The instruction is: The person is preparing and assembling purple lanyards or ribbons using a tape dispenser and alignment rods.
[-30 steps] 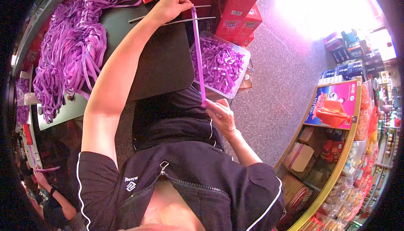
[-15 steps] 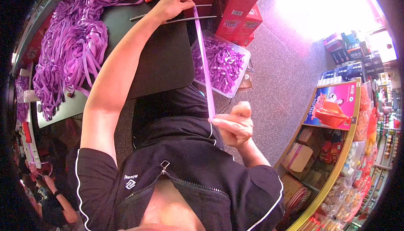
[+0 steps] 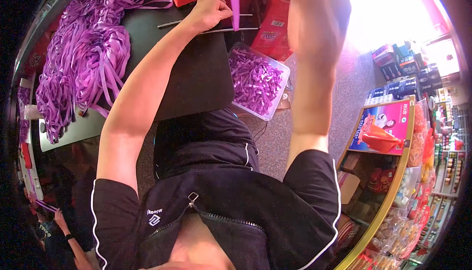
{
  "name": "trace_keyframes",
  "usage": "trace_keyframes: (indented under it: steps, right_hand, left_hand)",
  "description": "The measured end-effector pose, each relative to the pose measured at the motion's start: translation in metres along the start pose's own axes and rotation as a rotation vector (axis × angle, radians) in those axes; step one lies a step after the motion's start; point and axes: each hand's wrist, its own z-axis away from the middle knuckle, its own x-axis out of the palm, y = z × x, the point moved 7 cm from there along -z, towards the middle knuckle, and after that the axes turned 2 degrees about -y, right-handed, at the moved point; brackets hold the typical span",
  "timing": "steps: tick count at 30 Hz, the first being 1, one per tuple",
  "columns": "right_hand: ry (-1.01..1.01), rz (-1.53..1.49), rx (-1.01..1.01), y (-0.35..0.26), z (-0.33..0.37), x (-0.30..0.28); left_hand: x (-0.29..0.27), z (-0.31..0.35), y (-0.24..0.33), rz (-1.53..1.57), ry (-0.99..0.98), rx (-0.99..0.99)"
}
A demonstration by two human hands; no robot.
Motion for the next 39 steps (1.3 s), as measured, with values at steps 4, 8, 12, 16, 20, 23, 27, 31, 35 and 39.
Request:
trace_keyframes:
  steps: [4,8,12,16,20,23,27,31,35,39]
  right_hand:
    - [0.057,-0.232,0.394,0.066,-0.08,-0.02]
    - [0.06,-0.148,0.693,0.146,-0.101,-0.075]
    - [0.122,0.056,0.746,0.238,-0.08,-0.135]
    - [0.12,-0.236,0.808,0.313,-0.017,-0.187]
    - [0.33,-0.219,0.866,0.355,0.072,-0.221]
    - [0.366,-0.066,0.96,0.345,0.127,-0.161]
    - [0.27,0.196,0.942,0.315,0.216,-0.144]
    - [0.283,0.463,0.752,0.222,0.267,-0.108]
    - [0.319,0.659,0.677,0.145,0.291,-0.072]
    - [0.372,0.664,0.572,0.076,0.264,-0.033]
  left_hand:
    - [-0.003,0.005,-0.009,0.006,0.048,-0.033]
    - [-0.009,0.012,0.002,0.009,0.067,-0.008]
    - [-0.014,0.022,0.008,-0.025,-0.029,-0.081]
    - [-0.014,0.023,0.011,-0.035,0.026,-0.111]
    - [-0.01,0.02,0.016,0.001,0.049,-0.091]
    - [-0.021,0.032,0.01,-0.063,0.096,-0.119]
    - [-0.018,0.031,0.017,-0.084,0.217,-0.029]
    - [-0.019,0.031,0.018,-0.09,0.241,-0.001]
    - [-0.019,0.029,0.024,-0.144,0.178,0.034]
    - [-0.018,0.029,0.017,-0.146,0.17,-0.002]
